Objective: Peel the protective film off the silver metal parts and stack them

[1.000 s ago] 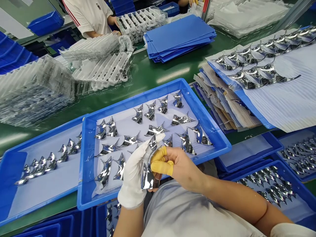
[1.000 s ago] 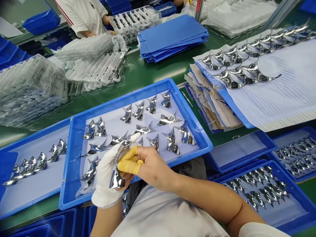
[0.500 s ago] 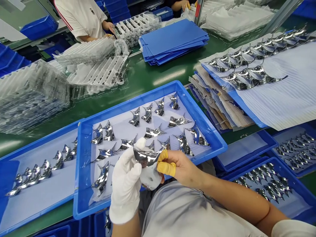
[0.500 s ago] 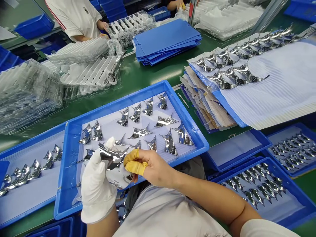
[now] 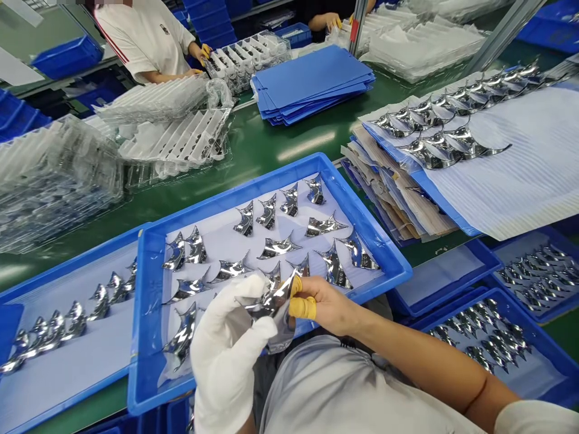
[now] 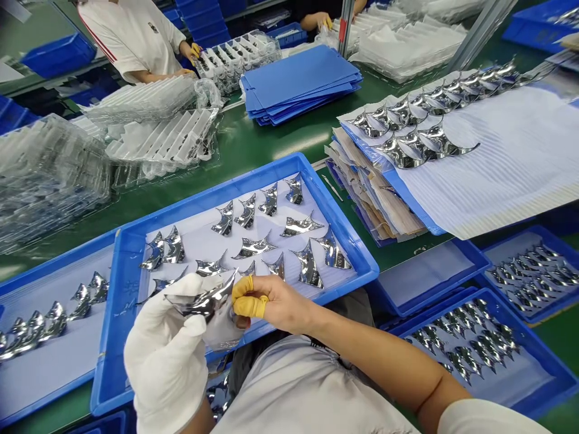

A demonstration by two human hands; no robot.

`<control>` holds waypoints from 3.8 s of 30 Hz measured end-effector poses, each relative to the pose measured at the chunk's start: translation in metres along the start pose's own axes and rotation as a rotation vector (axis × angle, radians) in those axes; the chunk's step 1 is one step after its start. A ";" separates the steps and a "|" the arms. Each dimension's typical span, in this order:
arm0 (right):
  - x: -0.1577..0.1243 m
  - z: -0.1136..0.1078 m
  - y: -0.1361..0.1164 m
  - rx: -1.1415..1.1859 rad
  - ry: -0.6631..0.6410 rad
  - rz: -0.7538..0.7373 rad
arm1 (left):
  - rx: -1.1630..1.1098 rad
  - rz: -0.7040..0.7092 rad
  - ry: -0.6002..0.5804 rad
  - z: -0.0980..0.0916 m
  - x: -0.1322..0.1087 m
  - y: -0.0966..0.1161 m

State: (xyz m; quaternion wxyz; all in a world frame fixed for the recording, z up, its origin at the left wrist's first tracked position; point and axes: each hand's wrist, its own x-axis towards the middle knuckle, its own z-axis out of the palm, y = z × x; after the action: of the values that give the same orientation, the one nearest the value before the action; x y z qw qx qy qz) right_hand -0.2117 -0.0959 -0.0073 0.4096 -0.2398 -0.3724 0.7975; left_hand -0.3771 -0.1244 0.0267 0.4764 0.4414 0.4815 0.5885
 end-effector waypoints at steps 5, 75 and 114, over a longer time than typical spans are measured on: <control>-0.006 0.003 -0.013 -0.152 -0.014 -0.088 | -0.069 -0.239 0.082 0.006 0.007 0.004; 0.002 -0.005 0.001 -0.256 0.029 -0.386 | 0.207 0.279 0.031 0.020 -0.004 -0.011; 0.048 -0.254 -0.091 -1.537 0.880 -0.021 | -0.130 -0.367 0.111 0.040 0.038 -0.021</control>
State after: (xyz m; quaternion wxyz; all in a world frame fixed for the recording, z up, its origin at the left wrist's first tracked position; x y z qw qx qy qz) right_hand -0.0202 0.0805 -0.0938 0.2485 -0.7304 -0.6161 0.1584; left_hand -0.3415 -0.0791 0.0144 0.5759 0.2813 0.5404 0.5452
